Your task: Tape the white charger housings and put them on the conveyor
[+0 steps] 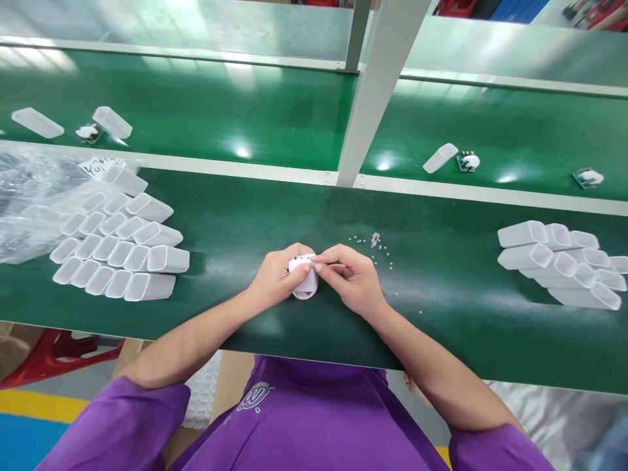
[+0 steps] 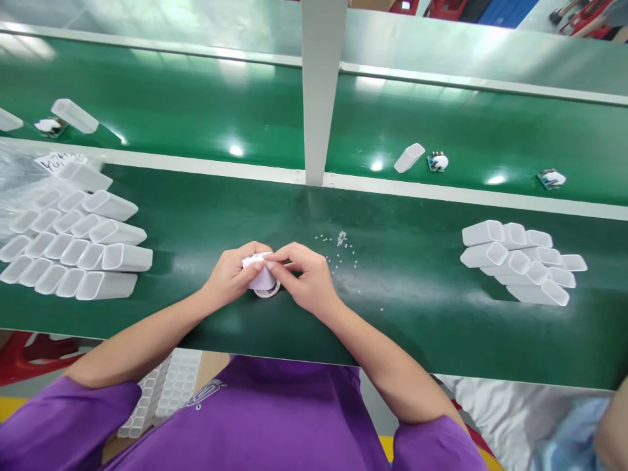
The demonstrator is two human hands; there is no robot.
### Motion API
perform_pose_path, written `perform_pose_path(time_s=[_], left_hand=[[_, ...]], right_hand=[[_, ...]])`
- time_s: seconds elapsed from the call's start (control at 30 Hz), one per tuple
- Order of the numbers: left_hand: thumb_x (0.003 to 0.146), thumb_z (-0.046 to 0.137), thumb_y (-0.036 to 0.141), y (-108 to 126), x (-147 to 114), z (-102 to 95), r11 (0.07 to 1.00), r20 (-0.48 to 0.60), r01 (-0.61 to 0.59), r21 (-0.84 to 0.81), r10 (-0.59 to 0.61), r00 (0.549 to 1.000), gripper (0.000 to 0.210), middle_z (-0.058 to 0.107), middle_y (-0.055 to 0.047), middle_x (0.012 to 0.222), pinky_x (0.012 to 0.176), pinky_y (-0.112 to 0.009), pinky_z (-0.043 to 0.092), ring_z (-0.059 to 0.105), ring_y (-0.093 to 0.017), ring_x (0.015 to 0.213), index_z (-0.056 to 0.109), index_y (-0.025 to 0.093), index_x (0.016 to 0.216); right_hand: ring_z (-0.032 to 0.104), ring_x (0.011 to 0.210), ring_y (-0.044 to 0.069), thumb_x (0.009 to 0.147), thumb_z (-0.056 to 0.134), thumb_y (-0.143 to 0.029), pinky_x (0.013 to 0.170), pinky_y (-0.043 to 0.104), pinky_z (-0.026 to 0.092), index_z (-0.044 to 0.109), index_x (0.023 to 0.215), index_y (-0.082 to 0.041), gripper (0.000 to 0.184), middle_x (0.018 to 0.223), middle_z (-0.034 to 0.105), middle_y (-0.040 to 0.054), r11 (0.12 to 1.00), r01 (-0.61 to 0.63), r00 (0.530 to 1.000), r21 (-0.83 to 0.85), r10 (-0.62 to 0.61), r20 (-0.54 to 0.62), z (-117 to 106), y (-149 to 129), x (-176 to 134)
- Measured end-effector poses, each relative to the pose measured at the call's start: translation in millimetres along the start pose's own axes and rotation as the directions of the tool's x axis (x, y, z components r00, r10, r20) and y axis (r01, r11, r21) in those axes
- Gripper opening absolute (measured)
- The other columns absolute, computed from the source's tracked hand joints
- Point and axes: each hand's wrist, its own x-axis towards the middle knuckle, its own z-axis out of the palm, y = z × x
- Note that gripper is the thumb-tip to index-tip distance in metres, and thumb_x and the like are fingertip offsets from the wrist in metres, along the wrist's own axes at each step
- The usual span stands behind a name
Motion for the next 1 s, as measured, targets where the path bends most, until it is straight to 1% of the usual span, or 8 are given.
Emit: perform_pose_path(time_s=[0.1, 0.23, 0.57, 0.67, 0.77, 0.87, 0.93, 1.0], left_hand=[[0.086, 0.044, 0.046, -3, 3, -2.5, 0.990, 0.078, 0.032, -0.136, -0.021, 0.997, 0.033, 0.064, 0.000, 0.077, 0.059, -0.025, 0.044, 0.057, -0.014, 0.064, 0.052, 0.019, 0.103], [0.085, 0.042, 0.037, -6, 5, -2.6, 0.969, 0.100, 0.061, -0.237, -0.039, 0.994, 0.028, 0.060, 0.002, 0.076, 0.056, -0.025, 0.043, 0.055, -0.014, 0.061, 0.042, 0.021, 0.108], [0.083, 0.043, 0.035, -1, 2, 0.6, 0.998, 0.035, 0.021, -0.059, -0.019, 0.999, 0.029, 0.056, 0.002, 0.077, 0.057, -0.026, 0.042, 0.053, -0.013, 0.061, 0.039, 0.019, 0.107], [0.082, 0.051, 0.035, 0, 4, -7.8, 0.996, 0.072, -0.007, -0.090, 0.013, 0.997, 0.039, 0.059, 0.001, 0.085, 0.061, -0.027, 0.047, 0.059, -0.013, 0.065, 0.033, 0.020, 0.113], [0.080, 0.059, 0.043, 4, 18, -33.2, 0.990, 0.001, 0.033, -0.138, -0.033, 0.999, 0.053, 0.061, -0.003, 0.093, 0.063, -0.029, 0.052, 0.064, -0.015, 0.071, 0.026, 0.023, 0.116], [0.076, 0.064, 0.051, 18, 48, -74.1, 0.981, -0.200, 0.136, 0.138, -0.107, 0.974, 0.054, 0.063, -0.002, 0.095, 0.067, -0.031, 0.052, 0.061, -0.014, 0.066, 0.034, 0.023, 0.111], [0.082, 0.059, 0.051, 31, 76, -100.4, 0.868, -0.340, 0.218, 0.447, -0.061, 0.939, 0.043, 0.062, -0.002, 0.099, 0.081, -0.036, 0.050, 0.060, -0.014, 0.072, 0.045, 0.020, 0.109], [0.087, 0.053, 0.047, 40, 108, -118.4, 0.744, -0.383, 0.257, 0.617, -0.002, 0.924, 0.040, 0.062, -0.006, 0.104, 0.090, -0.038, 0.047, 0.062, -0.023, 0.093, 0.051, 0.016, 0.112]], right_hand=[[0.064, 0.077, 0.014, 0.083, 0.069, -0.037, 0.065, 0.025, 0.059, 0.072, 0.086, -0.020, 0.018, 0.085, 0.067, 0.0027, 0.995, -0.069, 0.998, 0.066, 0.069, 0.003, -2, 2, 3], [0.065, 0.077, 0.014, 0.081, 0.071, -0.035, 0.067, 0.025, 0.059, 0.072, 0.087, -0.019, 0.017, 0.087, 0.068, 0.0027, 0.989, -0.078, 0.997, 0.128, 0.078, 0.004, -1, 3, 5], [0.064, 0.074, 0.013, 0.081, 0.069, -0.037, 0.063, 0.024, 0.058, 0.070, 0.084, -0.018, 0.019, 0.084, 0.067, 0.0027, 0.996, -0.041, 0.998, 0.078, 0.044, -0.038, 3, 7, 3], [0.065, 0.076, 0.013, 0.083, 0.067, -0.037, 0.065, 0.023, 0.058, 0.070, 0.090, -0.019, 0.020, 0.088, 0.068, 0.0029, 0.995, -0.031, 0.999, 0.093, 0.034, -0.027, 2, 10, 5], [0.065, 0.079, 0.012, 0.086, 0.061, -0.033, 0.067, 0.022, 0.056, 0.069, 0.101, -0.019, 0.022, 0.090, 0.068, 0.0029, 0.999, 0.031, 0.999, 0.041, -0.029, -0.036, 0, 13, 8], [0.064, 0.078, 0.011, 0.089, 0.056, -0.024, 0.069, 0.022, 0.054, 0.069, 0.101, -0.019, 0.019, 0.088, 0.067, 0.0028, 0.985, 0.115, 0.991, -0.127, -0.122, -0.047, -1, 16, 10], [0.064, 0.077, 0.011, 0.089, 0.053, -0.018, 0.070, 0.024, 0.053, 0.070, 0.098, -0.019, 0.019, 0.088, 0.067, 0.0032, 0.947, 0.157, 0.984, -0.282, -0.173, -0.035, -4, 18, 11], [0.064, 0.077, 0.012, 0.087, 0.052, -0.012, 0.073, 0.025, 0.053, 0.070, 0.097, -0.018, 0.021, 0.091, 0.068, 0.0042, 0.878, 0.165, 0.980, -0.449, -0.196, -0.023, -12, 18, 15]])
